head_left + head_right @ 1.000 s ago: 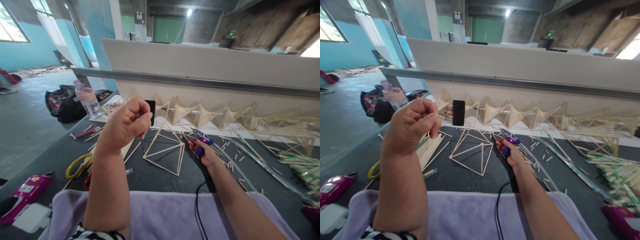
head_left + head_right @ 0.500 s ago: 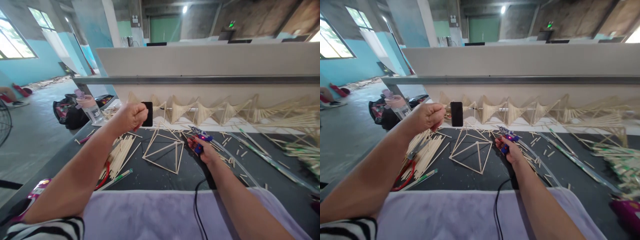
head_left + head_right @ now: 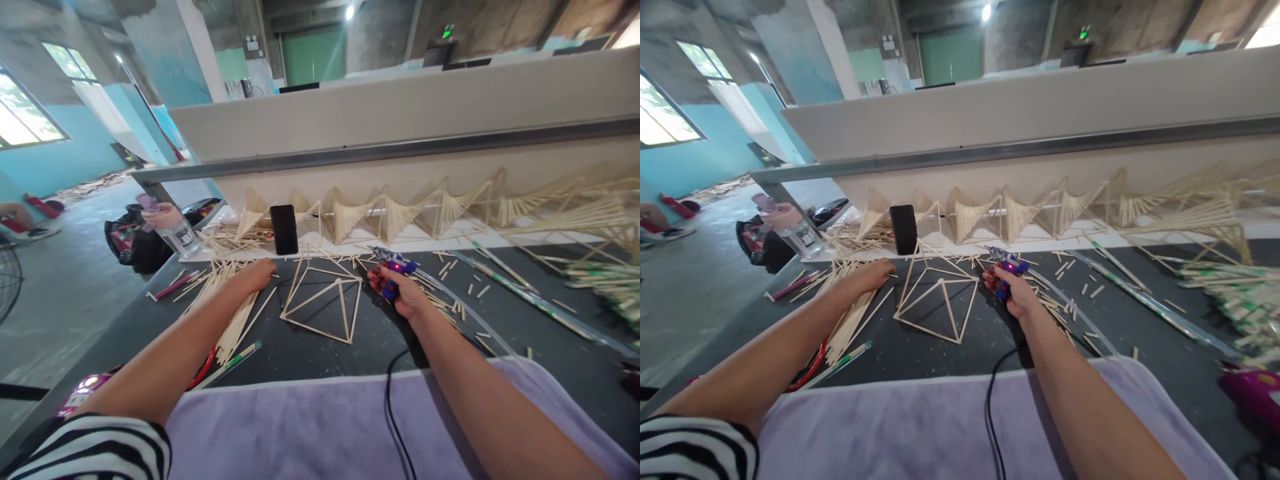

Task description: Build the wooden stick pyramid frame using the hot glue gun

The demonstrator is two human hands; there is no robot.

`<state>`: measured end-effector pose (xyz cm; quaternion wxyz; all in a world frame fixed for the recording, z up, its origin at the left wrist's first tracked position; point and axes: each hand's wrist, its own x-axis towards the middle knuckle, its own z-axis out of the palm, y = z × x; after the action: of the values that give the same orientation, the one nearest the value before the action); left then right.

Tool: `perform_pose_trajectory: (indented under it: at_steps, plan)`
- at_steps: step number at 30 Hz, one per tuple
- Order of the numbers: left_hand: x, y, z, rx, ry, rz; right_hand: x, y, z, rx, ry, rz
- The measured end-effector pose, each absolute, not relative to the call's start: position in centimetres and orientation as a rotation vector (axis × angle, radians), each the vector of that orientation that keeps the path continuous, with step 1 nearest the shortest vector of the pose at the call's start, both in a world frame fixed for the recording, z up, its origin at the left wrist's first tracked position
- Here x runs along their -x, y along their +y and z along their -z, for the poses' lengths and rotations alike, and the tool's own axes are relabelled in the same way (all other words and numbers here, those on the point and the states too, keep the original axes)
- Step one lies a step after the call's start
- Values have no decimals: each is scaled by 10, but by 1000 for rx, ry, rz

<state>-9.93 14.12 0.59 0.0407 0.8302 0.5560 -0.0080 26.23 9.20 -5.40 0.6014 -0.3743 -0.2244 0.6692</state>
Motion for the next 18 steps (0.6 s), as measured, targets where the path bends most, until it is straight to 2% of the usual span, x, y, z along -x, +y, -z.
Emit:
perform_pose_trajectory:
  at_steps: [10, 18]
  plan:
    - [119, 128, -28, -2474, 1904, 196, -267, 95, 54, 900, -525, -1617]
    - [115, 95, -7, -2173, 1988, 473, -271, 95, 48, 977, -575, -1710]
